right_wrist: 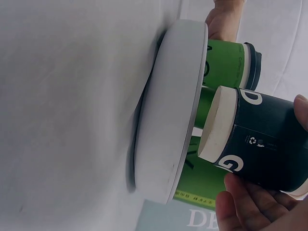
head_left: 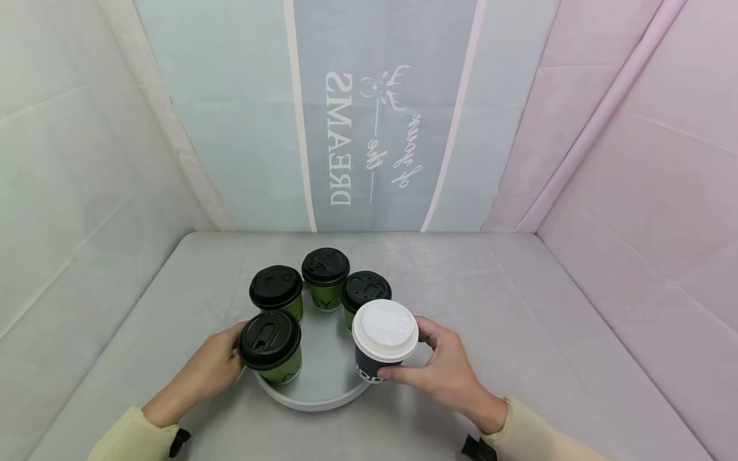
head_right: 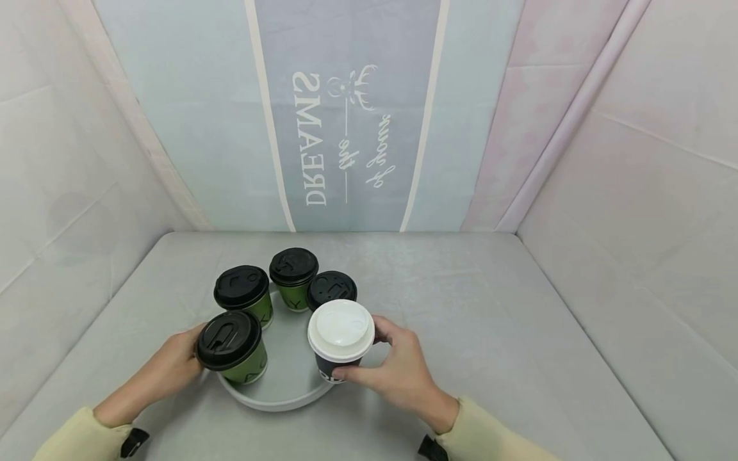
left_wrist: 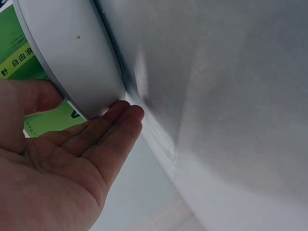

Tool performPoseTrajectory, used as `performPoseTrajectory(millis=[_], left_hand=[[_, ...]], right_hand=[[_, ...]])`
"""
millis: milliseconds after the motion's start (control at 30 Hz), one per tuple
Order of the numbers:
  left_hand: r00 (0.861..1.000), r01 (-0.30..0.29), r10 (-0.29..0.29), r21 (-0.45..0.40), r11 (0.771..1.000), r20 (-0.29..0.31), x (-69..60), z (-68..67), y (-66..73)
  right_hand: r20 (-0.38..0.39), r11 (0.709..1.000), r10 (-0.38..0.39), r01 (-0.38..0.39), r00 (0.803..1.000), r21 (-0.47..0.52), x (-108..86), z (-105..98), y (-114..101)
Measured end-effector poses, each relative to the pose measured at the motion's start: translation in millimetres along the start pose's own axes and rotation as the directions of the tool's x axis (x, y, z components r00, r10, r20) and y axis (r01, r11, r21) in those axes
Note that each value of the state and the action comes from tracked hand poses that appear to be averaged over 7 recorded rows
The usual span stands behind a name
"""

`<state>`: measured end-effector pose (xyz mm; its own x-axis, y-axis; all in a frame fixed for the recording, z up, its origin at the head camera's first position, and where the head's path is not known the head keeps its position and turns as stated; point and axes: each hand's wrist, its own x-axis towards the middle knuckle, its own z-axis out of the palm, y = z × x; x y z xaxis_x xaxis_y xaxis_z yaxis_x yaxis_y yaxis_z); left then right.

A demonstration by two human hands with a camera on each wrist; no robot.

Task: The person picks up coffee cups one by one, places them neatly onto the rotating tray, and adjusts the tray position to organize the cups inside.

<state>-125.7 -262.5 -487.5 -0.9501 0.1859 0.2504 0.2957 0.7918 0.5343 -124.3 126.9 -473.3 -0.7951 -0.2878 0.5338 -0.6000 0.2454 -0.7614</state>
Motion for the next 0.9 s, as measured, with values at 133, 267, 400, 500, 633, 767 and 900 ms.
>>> performPoseTrajectory(millis=[133, 267, 400, 500, 633, 767, 900], left_hand=[[1.0, -0.005, 0.005, 0.002, 1.0, -0.006, -1.3, 4.5, -3.6], [1.0, -0.013, 0.013, 0.007, 1.0, -0.016, -2.4, 8.5, -6.2], [0.999, -0.021, 0.022, 0.017, 1.0, -0.026, -3.7, 12.1, -8.4], [0.999, -0.024, 0.024, 0.022, 0.999, -0.031, -5.0, 14.6, -10.7], [0.998, -0.033, 0.034, 0.026, 0.999, -0.044, -6.7, 18.1, -14.3], [0.998, -0.044, 0.045, 0.029, 0.999, -0.052, -8.2, 21.8, -17.1], [0.997, -0.05, 0.052, 0.032, 0.998, -0.058, -9.4, 25.5, -19.6]], right_hand=[[0.014, 1.0, 0.002, -0.003, 1.0, 0.012, -1.9, 7.8, 2.2], [0.026, 1.0, 0.014, -0.015, 1.0, 0.018, -3.4, 15.4, 4.2], [0.031, 1.0, -0.004, 0.004, 0.999, 0.021, -5.4, 22.8, 7.0], [0.036, 0.999, -0.028, 0.026, 0.999, 0.041, -7.4, 28.7, 9.9], [0.039, 0.997, -0.046, 0.043, 0.998, 0.059, -10.3, 36.5, 14.7], [0.041, 0.996, -0.048, 0.045, 0.998, 0.073, -13.3, 43.6, 19.1], [0.044, 0.995, -0.065, 0.061, 0.997, 0.077, -16.4, 50.7, 23.8]])
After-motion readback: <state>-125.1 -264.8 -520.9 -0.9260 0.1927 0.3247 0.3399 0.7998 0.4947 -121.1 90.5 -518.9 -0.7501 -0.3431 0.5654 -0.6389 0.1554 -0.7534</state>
